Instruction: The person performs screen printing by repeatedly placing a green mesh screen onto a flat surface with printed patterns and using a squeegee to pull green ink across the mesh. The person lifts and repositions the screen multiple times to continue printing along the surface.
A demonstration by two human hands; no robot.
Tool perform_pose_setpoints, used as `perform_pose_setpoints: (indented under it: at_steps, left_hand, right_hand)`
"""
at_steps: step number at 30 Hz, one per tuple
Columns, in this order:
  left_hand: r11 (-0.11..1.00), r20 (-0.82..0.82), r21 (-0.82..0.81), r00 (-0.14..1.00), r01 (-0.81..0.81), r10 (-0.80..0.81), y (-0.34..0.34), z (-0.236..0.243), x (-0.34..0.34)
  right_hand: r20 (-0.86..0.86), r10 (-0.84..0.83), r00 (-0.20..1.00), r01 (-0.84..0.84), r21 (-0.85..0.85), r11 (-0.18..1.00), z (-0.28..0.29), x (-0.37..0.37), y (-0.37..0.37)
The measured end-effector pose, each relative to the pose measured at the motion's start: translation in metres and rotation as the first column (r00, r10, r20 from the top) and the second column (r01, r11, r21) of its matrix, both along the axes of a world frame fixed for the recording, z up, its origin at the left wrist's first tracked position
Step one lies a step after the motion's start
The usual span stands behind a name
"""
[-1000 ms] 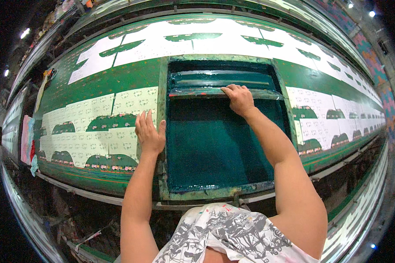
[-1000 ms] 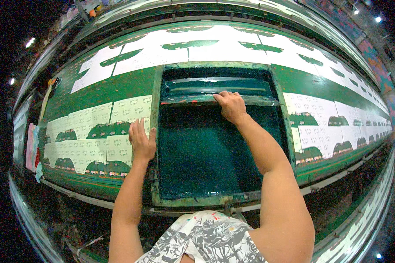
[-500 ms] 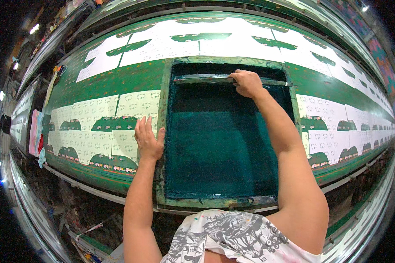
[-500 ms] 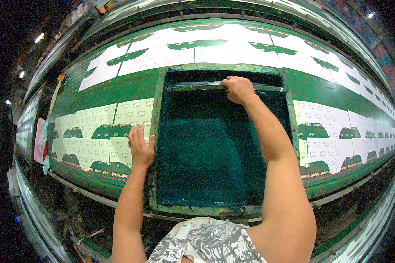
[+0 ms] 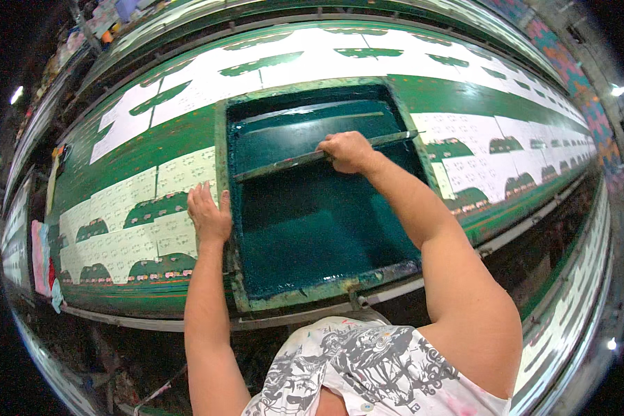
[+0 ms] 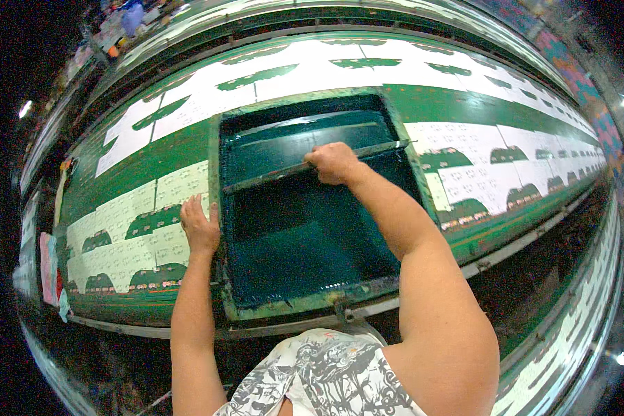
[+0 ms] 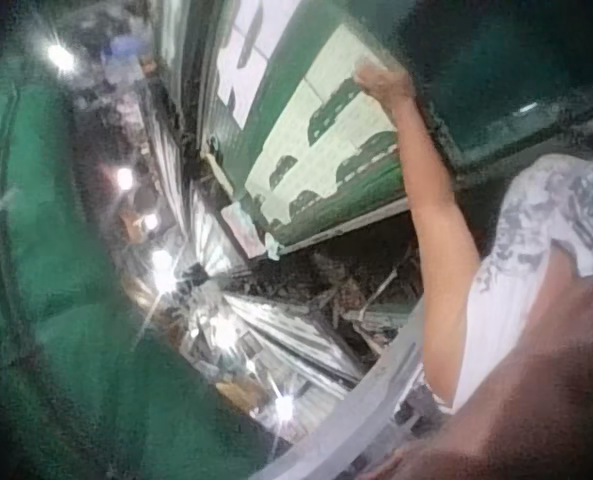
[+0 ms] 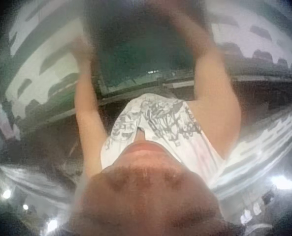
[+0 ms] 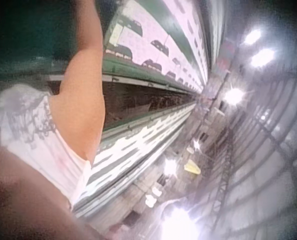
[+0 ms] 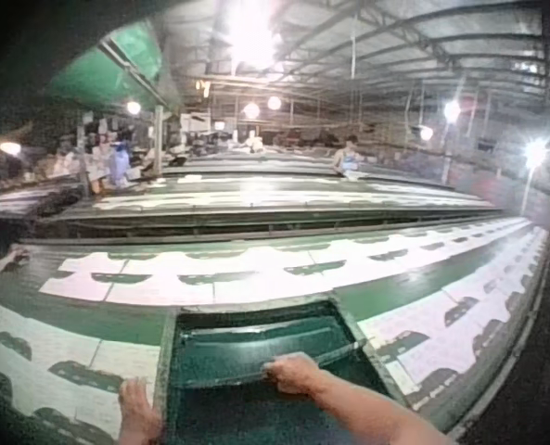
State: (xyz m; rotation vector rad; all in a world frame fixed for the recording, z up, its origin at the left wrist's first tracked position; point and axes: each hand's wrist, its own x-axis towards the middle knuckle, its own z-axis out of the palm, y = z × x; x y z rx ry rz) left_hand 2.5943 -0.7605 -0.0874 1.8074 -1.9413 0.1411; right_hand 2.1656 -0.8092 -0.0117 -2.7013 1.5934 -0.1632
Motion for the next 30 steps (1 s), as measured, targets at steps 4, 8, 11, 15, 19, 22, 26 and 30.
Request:
perform_pose_setpoints:
  at_steps: [4, 8, 11, 15, 19, 22, 26, 30]
  left_hand:
    - [0.999, -0.006, -0.035, 1.0, 0.015, -0.016, -0.002, -0.001, -0.005]
    - [0.998, 0.035, -0.057, 0.999, 0.01, -0.008, -0.007, -0.009, 0.0]
    - [0.999, 0.057, -0.03, 0.998, -0.012, 0.014, -0.01, -0.012, 0.001]
    - [1.0, 0.068, 0.016, 0.998, -0.015, 0.014, -0.012, -0.009, -0.003]
    - [0.998, 0.079, 0.009, 0.995, -0.058, 0.057, -0.011, -0.004, -0.005]
    - [0.996, 0.083, -0.004, 0.993, -0.087, 0.087, -0.01, -0.001, -0.009]
    - [0.992, 0.123, 0.028, 0.985, -0.123, 0.118, -0.006, 0.003, -0.011]
    - [0.97, 0.175, 0.048, 0.958, -0.239, 0.227, -0.006, 0.007, -0.002]
  right_hand:
    - [0.043, 0.006, 0.999, -0.006, -0.015, 1.0, -0.005, 0.006, 0.077]
    - [0.043, 0.015, 0.999, -0.014, -0.021, 1.0, -0.007, 0.018, 0.153]
    - [0.056, -0.022, 0.998, 0.021, 0.026, 0.999, -0.008, 0.027, 0.206]
    - [0.044, -0.039, 0.998, 0.037, 0.044, 0.998, -0.009, 0.03, 0.265]
    - [0.027, -0.025, 0.999, 0.026, -0.035, 0.999, -0.017, 0.033, 0.298]
    - [0.066, -0.013, 0.998, 0.014, -0.021, 1.0, -0.02, 0.031, 0.308]
    - [0.178, 0.047, 0.983, -0.047, -0.005, 0.999, -0.023, 0.018, 0.318]
    - [0.313, 0.179, 0.933, -0.214, 0.081, 0.974, -0.008, -0.027, 0.311]
